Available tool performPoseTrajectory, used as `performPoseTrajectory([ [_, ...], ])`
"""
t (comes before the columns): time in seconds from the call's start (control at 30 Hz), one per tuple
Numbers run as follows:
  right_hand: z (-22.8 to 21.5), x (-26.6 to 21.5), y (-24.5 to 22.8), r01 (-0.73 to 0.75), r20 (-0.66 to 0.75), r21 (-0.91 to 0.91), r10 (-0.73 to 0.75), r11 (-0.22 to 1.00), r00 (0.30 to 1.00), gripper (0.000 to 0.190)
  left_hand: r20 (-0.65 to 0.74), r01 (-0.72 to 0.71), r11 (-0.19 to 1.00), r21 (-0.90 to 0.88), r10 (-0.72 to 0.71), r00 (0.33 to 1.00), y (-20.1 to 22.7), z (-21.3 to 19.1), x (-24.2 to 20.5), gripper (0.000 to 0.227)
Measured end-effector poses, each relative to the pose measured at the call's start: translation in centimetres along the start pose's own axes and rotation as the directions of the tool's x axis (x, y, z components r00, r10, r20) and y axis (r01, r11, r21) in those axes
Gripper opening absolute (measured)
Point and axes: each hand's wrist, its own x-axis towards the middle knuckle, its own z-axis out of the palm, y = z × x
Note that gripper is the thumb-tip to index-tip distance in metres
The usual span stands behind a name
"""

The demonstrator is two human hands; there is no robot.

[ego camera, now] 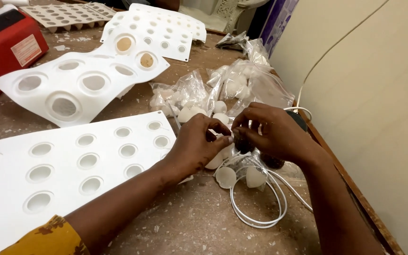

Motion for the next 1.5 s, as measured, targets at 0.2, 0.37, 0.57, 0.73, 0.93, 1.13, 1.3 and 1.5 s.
performPoseTrajectory([
  [0.2,0.2,0.7,-1.7,-0.098,-0.127,0.139,0.115,0.985,0.985,0.024,0.014,0.095,0.979,-0.179,-0.094,0.995,-0.6,0.2,0.2,0.023],
  [0.37,0.5,0.9,-0.5,-0.389,0.083,0.461,0.397,0.798,0.914,0.025,-0.075,0.067,0.959,-0.275,-0.09,0.993,-1.6,-0.9,0.0,0.025],
  [0.57,2.4,1.1,-1.7,-0.474,0.236,0.529,0.414,0.704,0.879,0.028,-0.174,-0.002,0.982,-0.186,-0.031,0.984,-2.7,-1.2,-0.3,0.028],
  [0.73,3.6,1.1,-2.0,-0.442,0.196,0.482,0.398,0.757,0.896,0.022,-0.177,-0.013,0.972,-0.235,-0.03,0.984,-1.5,-1.9,-1.2,0.027],
  [0.93,3.9,1.2,-0.9,-0.436,0.198,0.551,0.396,0.712,0.897,0.022,-0.15,0.021,0.96,-0.278,-0.065,0.987,-2.2,-2.0,-1.2,0.024],
  [1.13,3.9,1.1,-1.0,-0.434,0.205,0.596,0.394,0.676,0.896,0.024,-0.194,-0.008,0.982,-0.19,-0.029,0.981,-2.9,-1.8,-1.1,0.024],
  [1.3,3.2,1.1,-2.6,-0.432,0.183,0.513,0.397,0.742,0.899,0.027,-0.199,-0.051,0.992,-0.111,0.028,0.98,-2.7,-2.0,-1.3,0.019],
  [1.5,4.5,1.2,-1.4,-0.294,0.1,0.488,0.282,0.822,0.954,0.021,-0.172,-0.017,0.994,-0.105,-0.002,0.985,-2.6,-1.9,-1.4,0.022],
])
